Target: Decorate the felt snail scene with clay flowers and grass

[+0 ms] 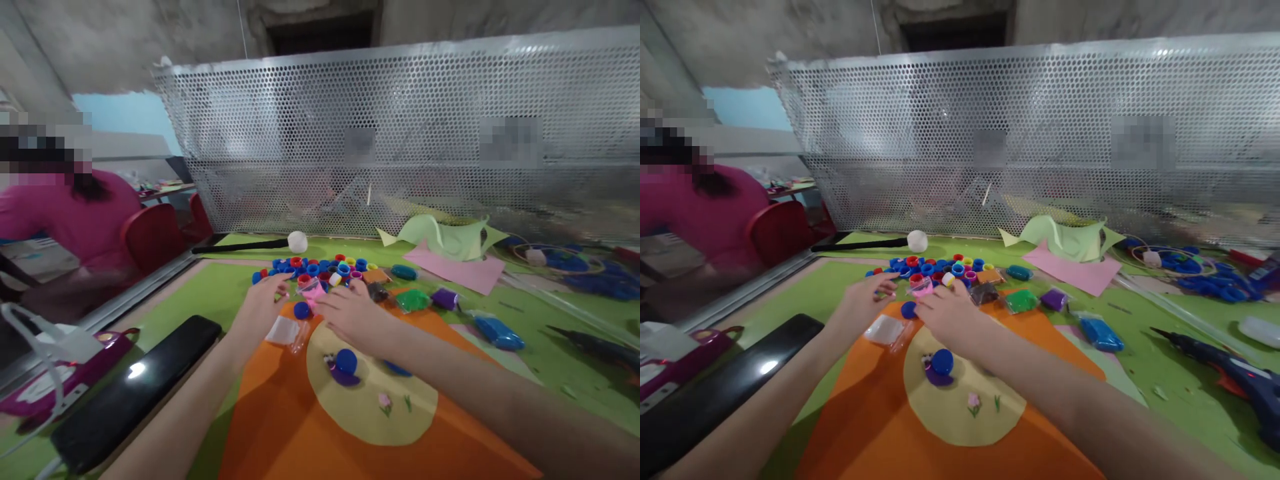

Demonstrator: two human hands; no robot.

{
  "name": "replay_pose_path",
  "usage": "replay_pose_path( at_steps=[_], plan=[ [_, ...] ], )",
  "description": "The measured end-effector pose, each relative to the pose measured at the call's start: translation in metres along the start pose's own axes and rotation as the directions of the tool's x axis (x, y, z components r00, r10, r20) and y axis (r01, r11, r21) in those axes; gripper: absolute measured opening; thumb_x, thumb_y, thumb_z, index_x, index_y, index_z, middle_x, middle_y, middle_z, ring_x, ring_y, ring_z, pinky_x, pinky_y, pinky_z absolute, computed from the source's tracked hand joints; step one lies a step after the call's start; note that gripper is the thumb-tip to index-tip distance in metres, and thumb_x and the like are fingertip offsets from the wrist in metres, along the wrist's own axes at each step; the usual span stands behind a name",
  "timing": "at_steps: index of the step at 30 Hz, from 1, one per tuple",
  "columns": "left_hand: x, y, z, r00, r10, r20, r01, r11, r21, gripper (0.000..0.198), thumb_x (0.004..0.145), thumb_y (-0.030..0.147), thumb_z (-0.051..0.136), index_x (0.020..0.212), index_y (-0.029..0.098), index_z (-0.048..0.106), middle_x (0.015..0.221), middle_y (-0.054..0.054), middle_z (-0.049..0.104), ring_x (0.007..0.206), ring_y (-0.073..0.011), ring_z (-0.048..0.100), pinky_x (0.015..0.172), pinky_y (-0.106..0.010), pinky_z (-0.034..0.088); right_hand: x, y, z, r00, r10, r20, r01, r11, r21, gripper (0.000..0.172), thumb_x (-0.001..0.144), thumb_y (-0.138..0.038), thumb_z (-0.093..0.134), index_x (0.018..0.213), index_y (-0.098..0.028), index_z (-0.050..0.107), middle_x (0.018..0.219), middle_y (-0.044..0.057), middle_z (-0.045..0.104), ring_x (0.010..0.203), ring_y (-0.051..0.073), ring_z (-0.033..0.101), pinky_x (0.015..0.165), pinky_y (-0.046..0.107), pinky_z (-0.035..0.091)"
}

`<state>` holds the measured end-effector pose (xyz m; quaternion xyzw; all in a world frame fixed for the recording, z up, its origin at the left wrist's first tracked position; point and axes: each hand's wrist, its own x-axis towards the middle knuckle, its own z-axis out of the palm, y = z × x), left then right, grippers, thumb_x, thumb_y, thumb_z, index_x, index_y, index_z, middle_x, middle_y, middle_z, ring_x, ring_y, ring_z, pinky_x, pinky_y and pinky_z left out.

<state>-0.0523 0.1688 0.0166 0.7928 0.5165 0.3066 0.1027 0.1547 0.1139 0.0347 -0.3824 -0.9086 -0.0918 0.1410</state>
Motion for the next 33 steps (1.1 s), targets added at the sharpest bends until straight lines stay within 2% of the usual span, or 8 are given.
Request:
replay_pose_path(
  at_steps=[3,5,11,13,17,23,27,33],
  plan=[
    [-0.003,0.000,-0.004,0.999,0.026,-0.025,-0.025,0.999,0.021,0.023,0.088,0.028,0.051,0.105,0.014,0.054,0.096,-0.005,0.060,0.079,-0.0156,0.060,0.071,-0.035,0.051,0.042,-0.005,0.022,0.998,-0.035,0.059,0.032,0.998,0.048,0.021,0.082,-0.007,0.049,0.098,-0.016,0.059,0.102,0.006,0.062,0.104,0.025,0.047,0.088,0.048,0.031],
    [-0.004,-0.002,-0.008,0.998,0.038,-0.047,-0.036,0.999,0.033,0.022,0.088,0.029,0.051,0.104,0.014,0.055,0.096,-0.005,0.060,0.079,-0.0154,0.060,0.072,-0.035,0.051,0.059,-0.004,0.035,0.996,-0.024,0.087,0.015,0.994,0.112,0.010,0.085,-0.017,0.052,0.091,-0.016,0.060,0.098,0.004,0.061,0.101,0.023,0.051,0.088,0.047,0.035],
    [-0.003,-0.004,-0.015,0.976,0.053,-0.211,-0.056,0.998,-0.007,0.019,0.087,0.022,0.052,0.104,0.013,0.055,0.087,-0.004,0.062,0.079,-0.0157,0.061,0.074,-0.035,0.051,0.072,0.002,0.038,0.990,0.116,0.081,-0.141,0.863,0.486,0.020,0.085,-0.029,0.055,0.098,-0.014,0.058,0.104,0.006,0.058,0.098,0.022,0.054,0.085,0.045,0.041],
    [-0.004,0.004,-0.017,0.956,0.066,-0.287,-0.082,0.996,-0.044,0.024,0.086,0.016,0.050,0.111,0.015,0.050,0.088,-0.004,0.063,0.082,-0.0151,0.061,0.075,-0.032,0.052,0.068,0.007,0.030,0.974,0.213,0.073,-0.207,0.727,0.655,0.025,0.084,-0.030,0.056,0.104,-0.015,0.055,0.103,0.006,0.058,0.094,0.021,0.055,0.082,0.043,0.043],
    [-0.012,0.029,-0.023,0.912,0.171,-0.374,-0.214,0.974,-0.076,0.037,0.087,0.020,0.051,0.122,0.019,0.039,0.092,-0.002,0.065,0.086,-0.0118,0.062,0.076,-0.025,0.052,0.047,0.012,0.017,0.935,0.306,0.182,-0.280,0.315,0.907,0.028,0.085,-0.035,0.050,0.106,-0.017,0.053,0.091,0.006,0.062,0.078,0.016,0.060,0.065,0.032,0.047],
    [-0.022,0.052,-0.017,0.820,0.475,-0.318,-0.470,0.877,0.098,0.030,0.086,0.020,0.054,0.115,0.022,0.050,0.084,0.001,0.071,0.098,-0.0199,0.058,0.087,-0.038,0.040,0.014,-0.004,0.007,0.897,0.340,0.281,-0.217,-0.215,0.952,0.035,0.071,-0.049,0.063,0.086,-0.018,0.056,0.073,0.001,0.061,0.065,0.010,0.059,0.063,0.025,0.045],
    [-0.024,0.056,-0.012,0.765,0.600,-0.235,-0.563,0.800,0.210,0.035,0.090,0.021,0.045,0.125,0.021,0.041,0.097,-0.004,0.069,0.098,-0.0208,0.058,0.087,-0.042,0.036,0.002,-0.007,0.005,0.885,0.340,0.319,-0.169,-0.404,0.899,0.032,0.067,-0.043,0.071,0.079,-0.016,0.059,0.067,0.001,0.061,0.060,0.009,0.057,0.059,0.022,0.043],
    [-0.029,0.059,-0.012,0.690,0.714,-0.121,-0.654,0.685,0.321,0.043,0.087,0.029,0.049,0.127,0.017,0.036,0.109,-0.010,0.064,0.100,-0.0223,0.058,0.087,-0.041,0.039,-0.012,0.000,0.007,0.885,0.307,0.350,-0.153,-0.519,0.841,0.023,0.073,-0.035,0.069,0.078,-0.014,0.062,0.063,0.000,0.061,0.055,0.007,0.055,0.057,0.020,0.043]
  ],
)
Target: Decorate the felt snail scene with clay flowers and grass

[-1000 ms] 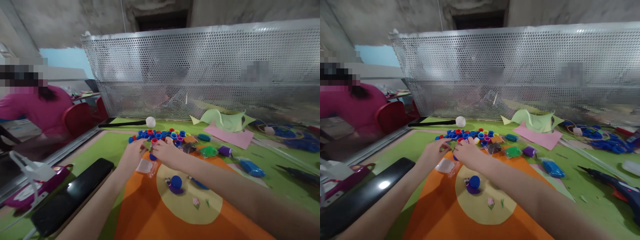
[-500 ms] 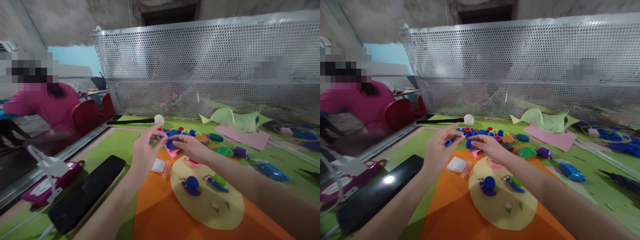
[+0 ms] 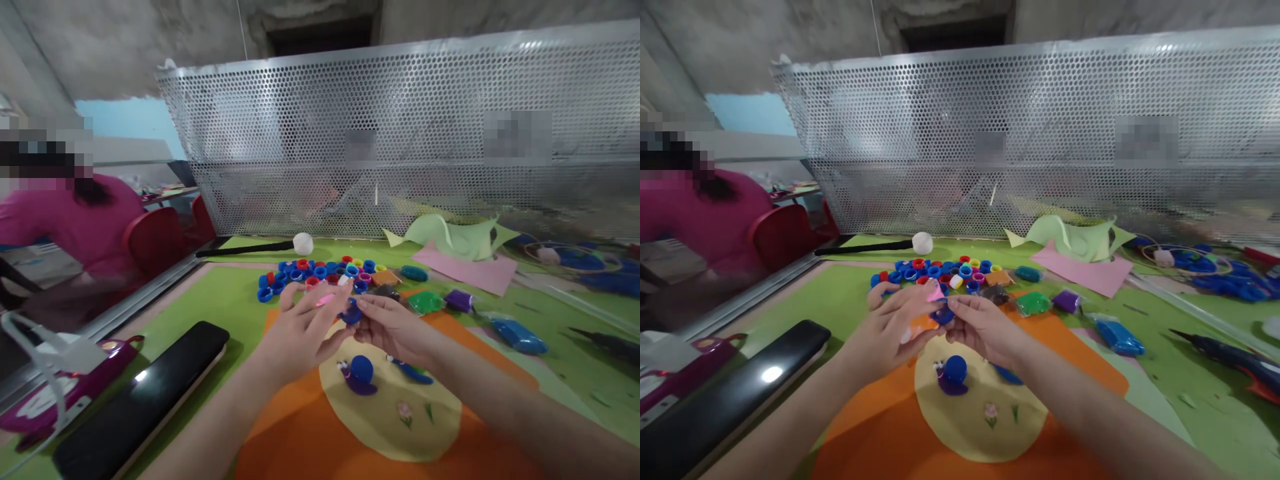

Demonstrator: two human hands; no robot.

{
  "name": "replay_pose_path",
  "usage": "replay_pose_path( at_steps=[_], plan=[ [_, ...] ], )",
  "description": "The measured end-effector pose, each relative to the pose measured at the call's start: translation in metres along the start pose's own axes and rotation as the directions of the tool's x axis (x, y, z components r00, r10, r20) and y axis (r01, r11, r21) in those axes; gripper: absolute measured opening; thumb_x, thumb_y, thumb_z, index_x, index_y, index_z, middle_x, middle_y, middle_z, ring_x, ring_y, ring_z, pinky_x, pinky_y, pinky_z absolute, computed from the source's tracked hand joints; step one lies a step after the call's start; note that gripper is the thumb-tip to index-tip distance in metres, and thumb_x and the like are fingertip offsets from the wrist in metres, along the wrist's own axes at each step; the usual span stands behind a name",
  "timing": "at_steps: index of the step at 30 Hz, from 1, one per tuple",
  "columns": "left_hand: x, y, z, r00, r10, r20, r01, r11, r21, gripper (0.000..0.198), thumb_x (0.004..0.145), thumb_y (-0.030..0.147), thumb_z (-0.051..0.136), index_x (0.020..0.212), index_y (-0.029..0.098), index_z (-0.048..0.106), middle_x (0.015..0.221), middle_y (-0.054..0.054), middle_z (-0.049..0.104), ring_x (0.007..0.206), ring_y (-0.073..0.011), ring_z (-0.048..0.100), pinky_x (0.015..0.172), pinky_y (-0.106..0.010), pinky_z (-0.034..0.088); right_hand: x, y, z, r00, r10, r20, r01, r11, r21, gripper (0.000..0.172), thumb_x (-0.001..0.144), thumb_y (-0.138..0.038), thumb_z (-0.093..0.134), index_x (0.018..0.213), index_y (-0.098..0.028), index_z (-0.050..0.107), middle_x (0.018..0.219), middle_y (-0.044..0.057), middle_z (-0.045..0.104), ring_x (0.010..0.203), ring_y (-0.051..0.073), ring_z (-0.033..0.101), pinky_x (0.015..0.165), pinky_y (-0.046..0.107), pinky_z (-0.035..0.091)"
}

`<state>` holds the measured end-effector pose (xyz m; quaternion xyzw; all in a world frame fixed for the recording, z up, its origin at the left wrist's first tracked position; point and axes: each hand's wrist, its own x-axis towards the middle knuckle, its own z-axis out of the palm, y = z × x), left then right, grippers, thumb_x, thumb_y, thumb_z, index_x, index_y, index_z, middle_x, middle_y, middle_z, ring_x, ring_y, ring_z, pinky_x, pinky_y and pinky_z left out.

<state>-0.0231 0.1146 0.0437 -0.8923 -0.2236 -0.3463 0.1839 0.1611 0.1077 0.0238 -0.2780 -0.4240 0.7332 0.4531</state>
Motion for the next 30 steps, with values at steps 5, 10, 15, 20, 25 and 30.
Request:
replay_pose_path(
  at_steps=[5,10,15,20,25,30],
  plan=[
    [-0.003,0.005,0.000,0.998,0.037,-0.046,-0.033,0.996,0.082,0.044,0.083,0.032,0.057,0.121,0.017,0.041,0.096,-0.007,0.068,0.094,-0.0213,0.061,0.081,-0.035,0.046,-0.004,0.000,-0.004,0.999,0.029,0.015,-0.029,0.999,0.039,0.026,0.071,-0.038,0.070,0.078,-0.014,0.062,0.062,0.000,0.062,0.057,0.008,0.058,0.058,0.020,0.044],
    [-0.002,0.009,-0.001,0.997,0.055,-0.047,-0.048,0.991,0.123,0.053,0.080,0.033,0.060,0.123,0.012,0.038,0.091,-0.005,0.071,0.091,-0.0225,0.063,0.080,-0.036,0.046,-0.003,-0.001,-0.002,0.999,0.035,0.035,-0.038,0.997,0.060,0.028,0.067,-0.039,0.073,0.072,-0.013,0.062,0.058,0.000,0.063,0.054,0.008,0.058,0.053,0.019,0.042],
    [0.001,0.017,-0.005,0.996,-0.082,0.027,0.082,0.997,-0.006,0.063,0.083,0.028,0.055,0.134,0.011,0.022,0.084,-0.004,0.072,0.090,-0.0235,0.064,0.084,-0.039,0.043,-0.004,-0.002,-0.002,0.998,0.030,0.047,-0.033,0.997,0.068,0.027,0.067,-0.034,0.074,0.081,-0.012,0.064,0.062,0.000,0.064,0.053,0.007,0.058,0.051,0.019,0.041],
    [0.003,0.025,-0.008,0.985,-0.122,0.123,0.132,0.989,-0.071,0.070,0.083,0.025,0.051,0.138,0.011,0.010,0.084,-0.004,0.072,0.085,-0.0236,0.065,0.095,-0.048,0.035,-0.005,0.002,-0.003,0.998,0.045,0.045,-0.048,0.996,0.071,0.024,0.070,-0.033,0.071,0.076,-0.012,0.063,0.060,0.000,0.063,0.053,0.008,0.059,0.054,0.021,0.044],
    [0.005,0.022,-0.006,0.996,-0.083,0.036,0.085,0.995,-0.044,0.074,0.082,0.019,0.054,0.138,0.009,0.006,0.092,-0.004,0.072,0.099,-0.0201,0.062,0.096,-0.040,0.037,-0.004,0.002,-0.003,0.999,0.039,-0.005,-0.038,0.997,0.071,0.025,0.070,-0.036,0.071,0.074,-0.013,0.061,0.061,0.000,0.064,0.053,0.007,0.058,0.056,0.020,0.045],
    [0.003,0.017,-0.005,0.996,-0.085,-0.039,0.085,0.996,-0.004,0.076,0.082,0.026,0.058,0.138,0.009,0.009,0.090,-0.003,0.072,0.095,-0.0201,0.063,0.098,-0.039,0.030,-0.005,0.002,-0.004,0.998,0.063,-0.030,-0.063,0.998,0.022,0.029,0.068,-0.041,0.071,0.073,-0.015,0.058,0.057,-0.001,0.061,0.052,0.008,0.057,0.049,0.018,0.039]
  ],
)
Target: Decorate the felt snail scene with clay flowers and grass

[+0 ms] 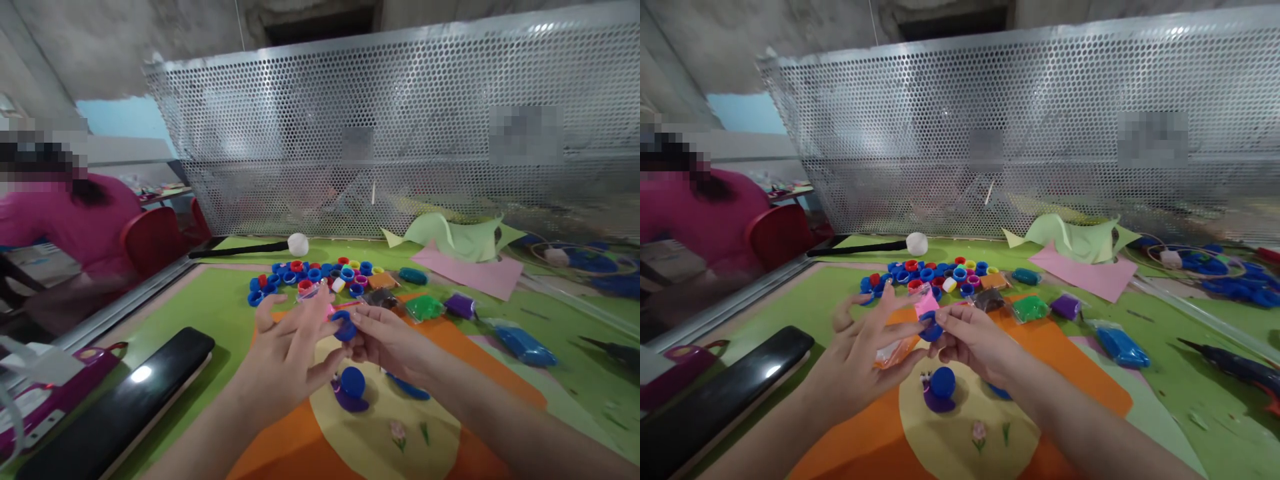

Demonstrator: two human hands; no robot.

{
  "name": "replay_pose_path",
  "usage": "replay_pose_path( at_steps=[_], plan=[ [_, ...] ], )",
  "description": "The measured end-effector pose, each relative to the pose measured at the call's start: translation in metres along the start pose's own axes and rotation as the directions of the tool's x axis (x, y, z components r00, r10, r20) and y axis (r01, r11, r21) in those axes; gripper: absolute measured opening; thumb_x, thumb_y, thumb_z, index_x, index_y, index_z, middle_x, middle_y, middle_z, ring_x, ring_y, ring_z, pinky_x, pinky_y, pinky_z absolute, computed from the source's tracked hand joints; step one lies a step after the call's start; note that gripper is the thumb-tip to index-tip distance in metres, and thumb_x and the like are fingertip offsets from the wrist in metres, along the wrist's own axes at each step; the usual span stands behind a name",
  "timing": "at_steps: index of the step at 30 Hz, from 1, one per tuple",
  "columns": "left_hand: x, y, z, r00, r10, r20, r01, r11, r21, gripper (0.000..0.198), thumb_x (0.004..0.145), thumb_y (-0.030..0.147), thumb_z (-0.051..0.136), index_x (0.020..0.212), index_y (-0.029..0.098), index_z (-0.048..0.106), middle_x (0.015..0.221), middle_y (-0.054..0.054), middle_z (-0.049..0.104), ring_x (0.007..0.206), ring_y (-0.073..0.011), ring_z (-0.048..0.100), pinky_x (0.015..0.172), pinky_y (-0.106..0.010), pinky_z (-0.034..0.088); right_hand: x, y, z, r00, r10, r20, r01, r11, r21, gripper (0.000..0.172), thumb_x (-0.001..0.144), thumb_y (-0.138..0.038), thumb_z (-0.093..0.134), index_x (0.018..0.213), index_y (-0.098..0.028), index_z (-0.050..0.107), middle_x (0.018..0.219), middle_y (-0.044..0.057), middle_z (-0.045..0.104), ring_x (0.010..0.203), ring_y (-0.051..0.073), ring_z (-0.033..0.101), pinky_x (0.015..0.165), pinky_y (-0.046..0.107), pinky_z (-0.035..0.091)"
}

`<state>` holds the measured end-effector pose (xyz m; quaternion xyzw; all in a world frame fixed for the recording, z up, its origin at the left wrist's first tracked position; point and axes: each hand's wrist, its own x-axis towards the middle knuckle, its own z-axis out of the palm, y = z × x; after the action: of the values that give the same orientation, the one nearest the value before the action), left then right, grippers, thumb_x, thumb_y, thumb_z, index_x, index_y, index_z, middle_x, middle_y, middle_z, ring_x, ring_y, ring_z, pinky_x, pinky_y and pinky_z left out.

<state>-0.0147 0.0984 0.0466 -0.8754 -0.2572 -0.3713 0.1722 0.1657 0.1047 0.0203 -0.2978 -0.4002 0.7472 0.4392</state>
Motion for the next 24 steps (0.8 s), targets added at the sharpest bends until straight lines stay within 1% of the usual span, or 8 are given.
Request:
replay_pose_path(
  at_steps=[3,5,8,12,14,18,21,24],
  plan=[
    [0.000,0.000,0.001,1.000,-0.007,0.003,0.007,0.999,0.044,0.068,0.084,0.037,0.055,0.136,0.011,0.020,0.093,-0.006,0.071,0.095,-0.0228,0.062,0.091,-0.039,0.035,0.000,0.004,0.000,0.999,0.020,-0.027,-0.022,0.998,-0.065,0.034,0.072,-0.048,0.065,0.074,-0.015,0.058,0.055,-0.001,0.059,0.050,0.007,0.055,0.047,0.018,0.036],
    [0.001,-0.001,0.002,1.000,-0.021,0.016,0.020,0.999,0.038,0.054,0.085,0.040,0.053,0.129,0.015,0.034,0.097,-0.008,0.069,0.095,-0.0236,0.061,0.086,-0.039,0.037,0.000,0.006,0.002,0.998,0.032,-0.049,-0.038,0.992,-0.121,0.038,0.073,-0.052,0.061,0.073,-0.015,0.058,0.055,-0.001,0.058,0.050,0.008,0.054,0.046,0.018,0.035],
    [0.002,-0.004,0.005,0.999,-0.035,0.025,0.037,0.997,-0.074,0.023,0.086,0.028,0.052,0.108,0.020,0.054,0.095,-0.005,0.069,0.088,-0.0199,0.063,0.083,-0.036,0.040,0.000,0.008,0.006,0.996,0.026,-0.083,-0.044,0.976,-0.214,0.043,0.074,-0.057,0.055,0.070,-0.015,0.057,0.059,0.001,0.059,0.051,0.010,0.055,0.044,0.020,0.033],
    [0.001,-0.007,0.006,0.978,-0.176,0.115,0.197,0.957,-0.215,0.020,0.086,0.020,0.048,0.102,0.019,0.059,0.094,-0.003,0.069,0.086,-0.0167,0.064,0.077,-0.029,0.048,-0.003,0.003,0.012,0.991,-0.046,-0.127,-0.005,0.927,-0.375,0.046,0.078,-0.060,0.045,0.075,-0.015,0.056,0.064,0.002,0.061,0.045,0.009,0.049,0.042,0.021,0.029],
    [0.002,-0.007,0.005,0.928,-0.302,0.216,0.352,0.901,-0.252,0.021,0.084,0.023,0.052,0.104,0.021,0.059,0.099,-0.002,0.068,0.089,-0.0150,0.063,0.075,-0.024,0.050,-0.005,0.000,0.016,0.990,-0.067,-0.126,0.000,0.883,-0.470,0.045,0.082,-0.057,0.039,0.076,-0.015,0.056,0.057,0.000,0.058,0.043,0.008,0.047,0.042,0.021,0.030],
    [0.007,-0.010,0.000,0.722,-0.544,0.428,0.676,0.685,-0.271,0.025,0.080,0.033,0.055,0.105,0.028,0.061,0.109,0.004,0.065,0.100,-0.0158,0.059,0.084,-0.025,0.048,-0.009,-0.011,0.020,0.987,-0.117,-0.107,0.012,0.730,-0.684,0.047,0.089,-0.046,0.027,0.074,-0.015,0.058,0.057,0.001,0.058,0.044,0.010,0.048,0.044,0.022,0.035],
    [0.008,-0.025,0.000,0.651,-0.598,0.468,0.740,0.637,-0.216,0.029,0.082,0.040,0.048,0.104,0.026,0.062,0.104,0.002,0.068,0.096,-0.0177,0.062,0.083,-0.028,0.048,-0.011,-0.030,0.010,0.961,-0.251,-0.114,0.034,0.519,-0.854,0.038,0.089,-0.039,0.028,0.079,-0.018,0.058,0.075,0.004,0.064,0.055,0.013,0.053,0.053,0.026,0.042],
    [0.004,-0.044,0.005,0.597,-0.626,0.501,0.765,0.632,-0.123,0.027,0.080,0.039,0.050,0.094,0.024,0.066,0.094,-0.001,0.070,0.090,-0.0221,0.064,0.079,-0.032,0.047,-0.015,-0.052,-0.019,0.891,-0.434,-0.130,-0.026,0.238,-0.971,0.026,0.085,-0.035,0.037,0.085,-0.020,0.058,0.084,0.006,0.064,0.071,0.019,0.057,0.067,0.033,0.043]
  ],
)
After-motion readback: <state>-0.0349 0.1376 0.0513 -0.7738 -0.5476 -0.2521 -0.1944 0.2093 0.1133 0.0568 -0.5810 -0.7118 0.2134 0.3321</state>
